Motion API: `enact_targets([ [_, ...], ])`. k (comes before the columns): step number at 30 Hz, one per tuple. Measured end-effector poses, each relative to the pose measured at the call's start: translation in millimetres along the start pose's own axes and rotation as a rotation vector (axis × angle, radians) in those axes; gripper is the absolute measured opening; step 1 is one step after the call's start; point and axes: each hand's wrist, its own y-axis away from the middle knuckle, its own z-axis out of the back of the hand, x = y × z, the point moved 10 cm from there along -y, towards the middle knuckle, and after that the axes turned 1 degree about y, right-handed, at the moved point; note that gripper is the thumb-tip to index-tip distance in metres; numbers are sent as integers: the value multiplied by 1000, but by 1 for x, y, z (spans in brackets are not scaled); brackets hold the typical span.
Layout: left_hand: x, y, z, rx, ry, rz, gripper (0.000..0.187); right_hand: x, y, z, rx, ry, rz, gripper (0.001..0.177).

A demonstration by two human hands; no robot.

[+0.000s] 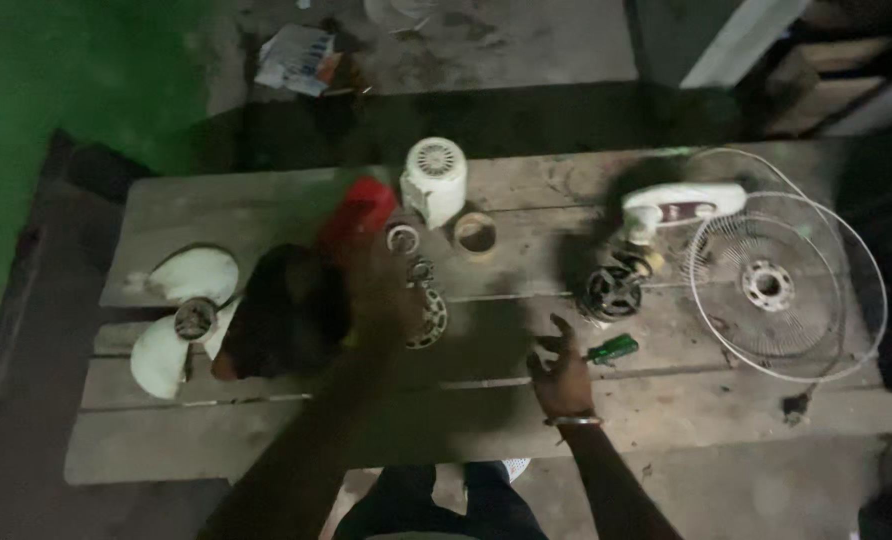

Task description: The person wipes the internal components and housing of a disassembled table fan with a cloth, cleans the motor assembly, and uses a screwdriver to work on the base and internal wiring.

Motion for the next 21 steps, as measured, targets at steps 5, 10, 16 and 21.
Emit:
enact_targets([
  [5, 70, 25, 93, -36, -347, 326, 57, 40, -2, -65, 262, 18, 43, 66],
  [10, 156, 56, 126, -14, -169, 521, 74, 87, 7, -128, 453, -407, 214, 52],
  [16, 208, 106, 195, -379, -62, 578, 67, 149, 12, -170, 585, 47, 91, 48],
  [21, 214, 134, 265, -623, 267, 634, 42, 229, -4, -197, 554, 223, 540, 36],
])
